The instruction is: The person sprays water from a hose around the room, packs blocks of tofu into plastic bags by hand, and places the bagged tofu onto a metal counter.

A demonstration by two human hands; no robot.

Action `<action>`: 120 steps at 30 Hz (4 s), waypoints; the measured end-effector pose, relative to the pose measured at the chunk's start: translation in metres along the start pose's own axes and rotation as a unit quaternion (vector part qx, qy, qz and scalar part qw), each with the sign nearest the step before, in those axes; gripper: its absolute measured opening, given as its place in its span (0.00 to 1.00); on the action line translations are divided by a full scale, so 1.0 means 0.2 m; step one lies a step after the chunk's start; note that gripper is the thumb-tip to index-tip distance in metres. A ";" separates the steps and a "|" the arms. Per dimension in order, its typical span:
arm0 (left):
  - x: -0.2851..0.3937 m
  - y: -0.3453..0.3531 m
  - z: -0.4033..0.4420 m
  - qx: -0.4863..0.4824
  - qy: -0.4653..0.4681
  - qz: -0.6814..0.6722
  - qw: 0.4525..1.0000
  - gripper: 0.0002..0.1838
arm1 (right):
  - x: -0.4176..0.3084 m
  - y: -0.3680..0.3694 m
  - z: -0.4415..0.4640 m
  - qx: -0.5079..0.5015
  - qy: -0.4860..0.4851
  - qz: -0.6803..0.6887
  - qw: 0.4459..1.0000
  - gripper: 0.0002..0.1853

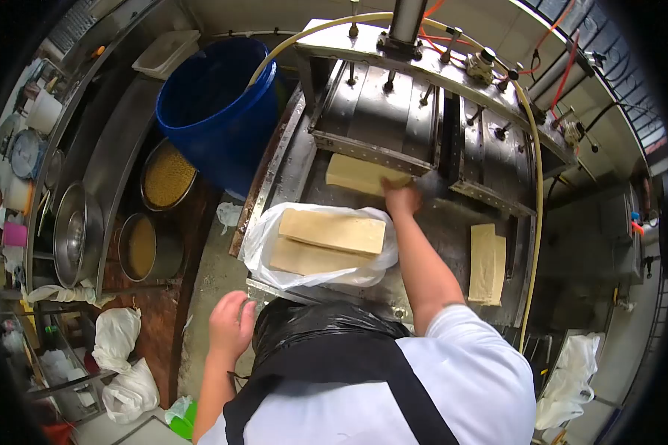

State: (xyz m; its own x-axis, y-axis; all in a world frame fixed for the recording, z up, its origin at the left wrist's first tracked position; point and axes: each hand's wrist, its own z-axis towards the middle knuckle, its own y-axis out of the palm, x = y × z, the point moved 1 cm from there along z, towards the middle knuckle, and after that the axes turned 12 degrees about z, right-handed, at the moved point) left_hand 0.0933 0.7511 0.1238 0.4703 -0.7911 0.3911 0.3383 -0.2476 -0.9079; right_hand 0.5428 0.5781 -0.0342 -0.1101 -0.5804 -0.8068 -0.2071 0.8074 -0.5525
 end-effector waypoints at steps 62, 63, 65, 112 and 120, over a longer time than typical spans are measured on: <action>-0.12 0.58 0.65 -0.186 0.017 -0.112 0.976 0.37 | 0.17 -0.04 -1.20 -0.081 0.078 0.359 0.927 0.26; -0.09 0.57 0.63 -0.188 0.020 -0.113 0.976 0.37 | 0.20 -0.04 -1.19 -0.077 0.078 0.358 0.927 0.26; -0.05 0.56 0.54 -0.066 0.182 0.006 0.981 0.39 | 0.22 -0.05 -1.16 -0.002 -0.090 0.046 0.995 0.30; 0.10 0.20 0.82 -0.307 -0.166 -0.293 0.890 0.09 | 0.14 -0.36 -0.74 -0.006 0.010 0.339 0.941 0.09; 0.00 0.24 0.92 -0.115 -0.138 -0.539 0.823 0.09 | -0.24 -0.47 -0.92 -0.005 -0.112 0.474 0.873 0.06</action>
State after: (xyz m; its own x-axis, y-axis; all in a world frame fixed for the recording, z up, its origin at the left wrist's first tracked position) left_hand 0.2593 0.8423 0.1090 0.1752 0.1076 0.9786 0.5312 -0.8472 -0.0020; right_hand 0.3879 0.5097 0.0951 -0.0442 0.3846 -0.9220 -0.1354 0.9121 0.3870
